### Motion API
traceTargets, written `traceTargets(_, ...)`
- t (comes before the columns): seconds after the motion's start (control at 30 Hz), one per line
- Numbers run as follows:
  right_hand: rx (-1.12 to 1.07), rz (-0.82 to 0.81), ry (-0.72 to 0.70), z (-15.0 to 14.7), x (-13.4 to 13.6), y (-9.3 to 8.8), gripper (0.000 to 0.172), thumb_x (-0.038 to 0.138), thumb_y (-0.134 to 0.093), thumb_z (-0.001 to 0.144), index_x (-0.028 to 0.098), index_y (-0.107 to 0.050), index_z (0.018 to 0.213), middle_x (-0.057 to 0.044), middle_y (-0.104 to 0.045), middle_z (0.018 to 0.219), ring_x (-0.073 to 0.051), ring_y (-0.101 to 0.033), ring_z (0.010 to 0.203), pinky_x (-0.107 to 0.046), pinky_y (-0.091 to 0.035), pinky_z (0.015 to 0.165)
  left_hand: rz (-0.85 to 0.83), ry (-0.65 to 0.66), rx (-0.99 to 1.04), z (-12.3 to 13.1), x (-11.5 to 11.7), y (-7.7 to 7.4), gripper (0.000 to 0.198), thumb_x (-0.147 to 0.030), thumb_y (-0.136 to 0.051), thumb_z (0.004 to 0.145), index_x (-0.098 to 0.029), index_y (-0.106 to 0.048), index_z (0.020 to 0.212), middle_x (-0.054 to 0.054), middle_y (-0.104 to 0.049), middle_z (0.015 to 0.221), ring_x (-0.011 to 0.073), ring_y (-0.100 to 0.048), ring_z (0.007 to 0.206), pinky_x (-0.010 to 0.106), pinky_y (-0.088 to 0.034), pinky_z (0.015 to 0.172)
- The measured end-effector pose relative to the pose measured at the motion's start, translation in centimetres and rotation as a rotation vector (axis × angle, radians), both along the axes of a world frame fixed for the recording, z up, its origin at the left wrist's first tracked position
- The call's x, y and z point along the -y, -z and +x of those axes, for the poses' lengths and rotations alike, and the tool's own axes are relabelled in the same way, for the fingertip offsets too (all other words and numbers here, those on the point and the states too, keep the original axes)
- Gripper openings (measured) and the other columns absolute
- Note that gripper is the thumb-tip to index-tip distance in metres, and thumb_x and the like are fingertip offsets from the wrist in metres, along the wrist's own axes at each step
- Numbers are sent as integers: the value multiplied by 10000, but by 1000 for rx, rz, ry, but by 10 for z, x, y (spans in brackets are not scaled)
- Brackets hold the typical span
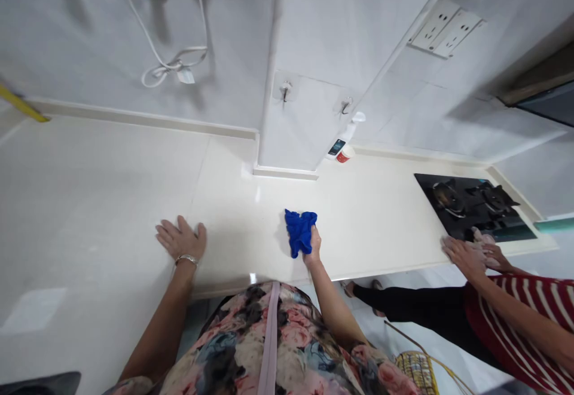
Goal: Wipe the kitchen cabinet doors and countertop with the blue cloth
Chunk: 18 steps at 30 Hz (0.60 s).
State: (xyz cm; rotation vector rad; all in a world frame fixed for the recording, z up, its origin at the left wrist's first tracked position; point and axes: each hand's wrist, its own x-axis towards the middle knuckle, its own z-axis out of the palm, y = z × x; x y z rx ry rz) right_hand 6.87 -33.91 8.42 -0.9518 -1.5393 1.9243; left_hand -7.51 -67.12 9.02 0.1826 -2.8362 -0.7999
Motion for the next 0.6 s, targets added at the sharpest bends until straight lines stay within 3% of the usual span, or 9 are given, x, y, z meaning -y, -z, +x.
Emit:
traceTargets(0.2, 35, 243, 80, 1, 4, 2, 479, 646, -554, 911, 199, -711, 983, -68, -764, 1009, -237, -672, 1034, -395, -509, 1035, 15, 11, 31, -1, -3, -4, 744, -428, -421, 994, 30, -369, 1579, 363, -69, 1702, 486, 69, 1605, 714, -42, 1271)
traceTargets(0.37, 74, 422, 55, 2, 5, 4, 557, 668, -446, 945, 183, -699, 1050, -110, -759, 1087, -258, -653, 1109, -434, -485, 1077, 39, 32, 54, 1, -4, -6, 722, -410, -430, 994, -3, -371, 1587, 345, -26, 1715, 473, 111, 1604, 743, -43, 1259)
traceTargets(0.6, 83, 464, -1, 1, 1, 11, 622, 650, -378, 978, 159, -704, 1179, -142, -741, 1175, -291, -652, 1163, -515, -443, 1137, 53, 17, 55, 2, -5, -7, 716, -397, -434, 993, 0, -384, 1587, 316, -3, 1730, 469, 113, 1606, 726, -34, 1268)
